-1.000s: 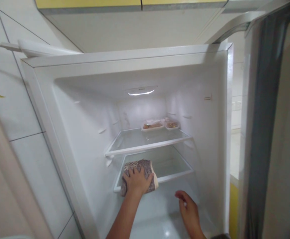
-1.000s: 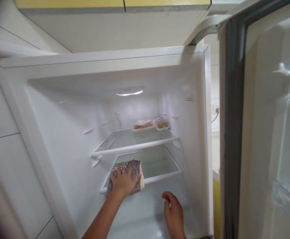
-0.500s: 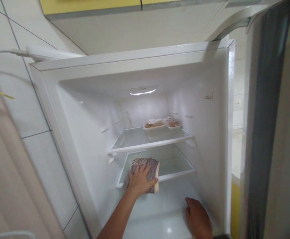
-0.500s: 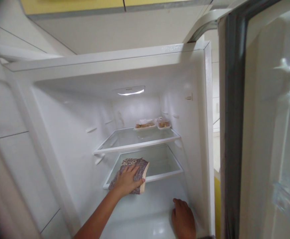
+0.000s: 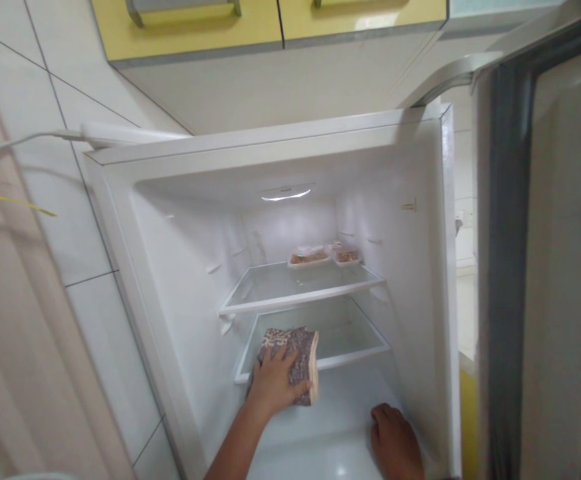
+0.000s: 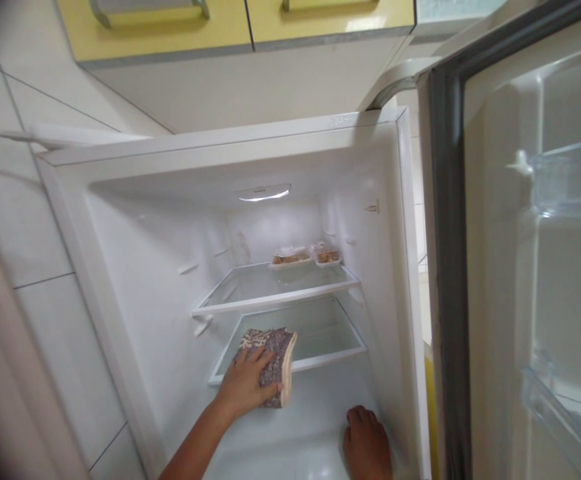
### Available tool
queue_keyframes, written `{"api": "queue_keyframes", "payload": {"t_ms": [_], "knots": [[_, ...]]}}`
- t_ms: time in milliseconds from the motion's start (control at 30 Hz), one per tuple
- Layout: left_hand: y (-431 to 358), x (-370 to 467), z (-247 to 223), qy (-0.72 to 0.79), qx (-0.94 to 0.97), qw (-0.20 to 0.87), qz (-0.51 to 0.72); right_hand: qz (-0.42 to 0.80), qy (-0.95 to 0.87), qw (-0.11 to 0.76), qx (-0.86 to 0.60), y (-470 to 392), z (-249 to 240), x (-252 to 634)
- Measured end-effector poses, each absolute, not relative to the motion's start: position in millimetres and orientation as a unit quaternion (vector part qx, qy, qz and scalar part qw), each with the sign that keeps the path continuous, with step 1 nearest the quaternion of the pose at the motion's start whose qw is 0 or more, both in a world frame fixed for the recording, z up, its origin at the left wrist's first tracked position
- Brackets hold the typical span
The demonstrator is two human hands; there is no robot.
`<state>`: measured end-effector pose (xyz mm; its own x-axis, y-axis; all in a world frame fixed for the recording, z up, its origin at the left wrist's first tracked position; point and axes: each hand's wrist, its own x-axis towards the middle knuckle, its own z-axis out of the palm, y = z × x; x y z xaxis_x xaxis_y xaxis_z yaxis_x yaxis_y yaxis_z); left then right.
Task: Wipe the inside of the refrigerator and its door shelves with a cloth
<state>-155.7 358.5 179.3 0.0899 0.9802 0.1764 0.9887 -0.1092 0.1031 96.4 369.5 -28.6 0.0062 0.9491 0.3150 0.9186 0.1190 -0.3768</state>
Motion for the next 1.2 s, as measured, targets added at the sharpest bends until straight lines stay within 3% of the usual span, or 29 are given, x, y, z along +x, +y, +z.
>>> {"api": "queue_keyframes", "payload": {"t_ms": [400,700,1200], "knots": [[376,-78,163,-0.547,-0.825,-0.015,-0.138,0.012,-0.698,0.241,-0.675,371,-32,92],[398,-26,163,-0.537,-0.825,-0.008,-0.176,-0.009,-0.693,0.228,-0.684,371,-30,92],[397,-148,173,-0.625,-0.755,0.024,-0.196,-0.002,-0.696,0.214,-0.686,369,-25,95]]}}
